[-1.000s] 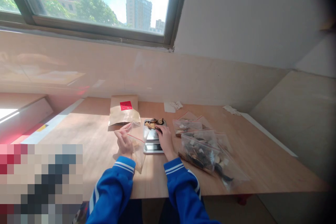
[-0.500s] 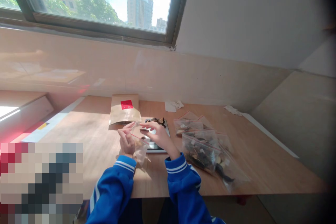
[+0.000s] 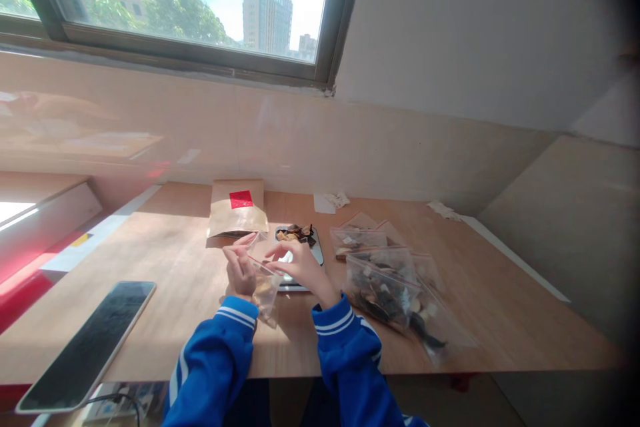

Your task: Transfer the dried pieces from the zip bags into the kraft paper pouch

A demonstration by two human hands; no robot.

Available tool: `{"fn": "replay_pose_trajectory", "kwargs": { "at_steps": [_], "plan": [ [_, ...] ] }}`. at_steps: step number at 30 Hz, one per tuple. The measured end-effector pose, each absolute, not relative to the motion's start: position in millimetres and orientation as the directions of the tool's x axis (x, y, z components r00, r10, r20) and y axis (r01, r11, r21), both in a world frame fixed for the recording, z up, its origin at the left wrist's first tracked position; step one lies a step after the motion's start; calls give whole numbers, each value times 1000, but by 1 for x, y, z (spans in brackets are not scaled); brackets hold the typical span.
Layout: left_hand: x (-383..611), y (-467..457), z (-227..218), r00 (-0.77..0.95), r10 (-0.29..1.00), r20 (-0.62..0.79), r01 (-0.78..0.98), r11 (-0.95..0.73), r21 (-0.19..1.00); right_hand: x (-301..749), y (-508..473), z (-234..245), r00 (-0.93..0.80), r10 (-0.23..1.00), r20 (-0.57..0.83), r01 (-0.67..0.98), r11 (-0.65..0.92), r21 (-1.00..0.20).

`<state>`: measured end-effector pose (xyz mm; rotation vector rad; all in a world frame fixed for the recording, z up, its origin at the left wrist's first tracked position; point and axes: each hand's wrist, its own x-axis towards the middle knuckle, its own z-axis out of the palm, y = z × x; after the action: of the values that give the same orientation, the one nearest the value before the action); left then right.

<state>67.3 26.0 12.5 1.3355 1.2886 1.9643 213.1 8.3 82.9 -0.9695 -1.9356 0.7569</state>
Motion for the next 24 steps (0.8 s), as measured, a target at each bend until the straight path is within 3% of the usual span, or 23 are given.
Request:
{"fn": "replay_pose_trajectory", "kwargs": {
  "at_steps": [4, 8, 12, 16, 24],
  "plan": [
    [68, 26, 13, -420, 770, 481, 168, -455, 875, 228, 20, 69, -230, 852, 470, 414, 522, -745],
    [68, 23, 19, -418, 766, 489, 182, -457, 871, 248, 48, 43, 2, 881, 473, 672, 349, -653],
    [68, 22, 22, -419, 763, 492, 180, -461, 869, 260, 70, 23, -71, 926, 370, 812, 270, -518],
    [68, 23, 22, -421, 762, 492, 182, -460, 869, 261, 75, 16, -104, 918, 382, 850, 281, -445],
    [67, 25, 17, -426, 748, 509, 179, -481, 858, 267, 73, 8, -146, 879, 454, 780, 385, -493]
  ]
}}
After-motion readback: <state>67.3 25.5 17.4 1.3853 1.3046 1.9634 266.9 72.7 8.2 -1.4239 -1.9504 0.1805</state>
